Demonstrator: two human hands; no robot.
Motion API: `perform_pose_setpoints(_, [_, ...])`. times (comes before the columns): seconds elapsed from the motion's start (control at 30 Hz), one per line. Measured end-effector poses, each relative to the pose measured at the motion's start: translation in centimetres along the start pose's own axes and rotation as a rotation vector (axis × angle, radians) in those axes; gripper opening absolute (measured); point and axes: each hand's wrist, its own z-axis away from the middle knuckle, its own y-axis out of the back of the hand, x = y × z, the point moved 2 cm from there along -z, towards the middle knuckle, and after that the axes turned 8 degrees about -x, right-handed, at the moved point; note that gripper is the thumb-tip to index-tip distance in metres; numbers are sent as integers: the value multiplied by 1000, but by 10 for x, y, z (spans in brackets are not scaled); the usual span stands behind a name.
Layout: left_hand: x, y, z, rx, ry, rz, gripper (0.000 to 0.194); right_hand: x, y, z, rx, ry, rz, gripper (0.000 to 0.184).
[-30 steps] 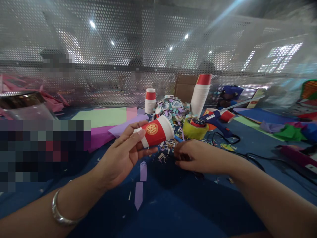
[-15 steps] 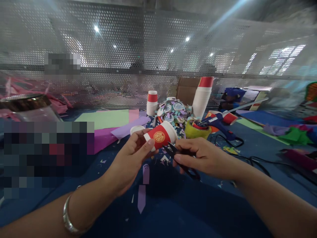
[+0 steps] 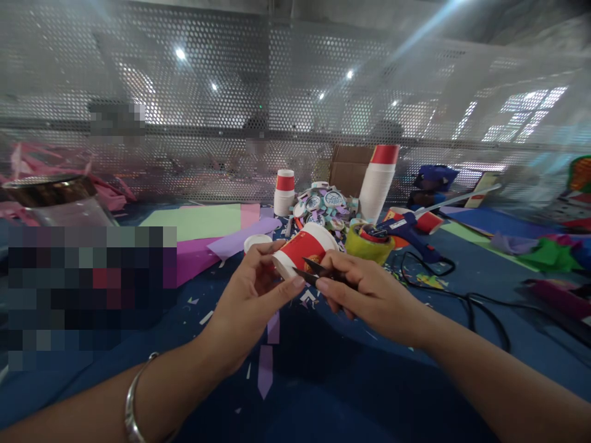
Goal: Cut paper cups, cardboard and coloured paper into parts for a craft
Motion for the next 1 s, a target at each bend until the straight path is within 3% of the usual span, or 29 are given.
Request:
perform_pose_setpoints(0.13, [1, -1, 1, -25, 1, 43, 37, 1, -2, 1, 41, -16, 69, 14])
perform_pose_setpoints(0.4, [-1, 2, -2, 33, -63, -13, 42, 4, -4, 2, 87, 27, 28, 13])
perform_pose_setpoints(0.7, [2, 0, -1, 74, -83, 28, 42, 1, -4, 2, 121, 32, -27, 31])
perform_pose_setpoints(1.0, [0, 4, -2, 84, -150, -79, 44, -3, -8, 1, 99, 24, -94, 37])
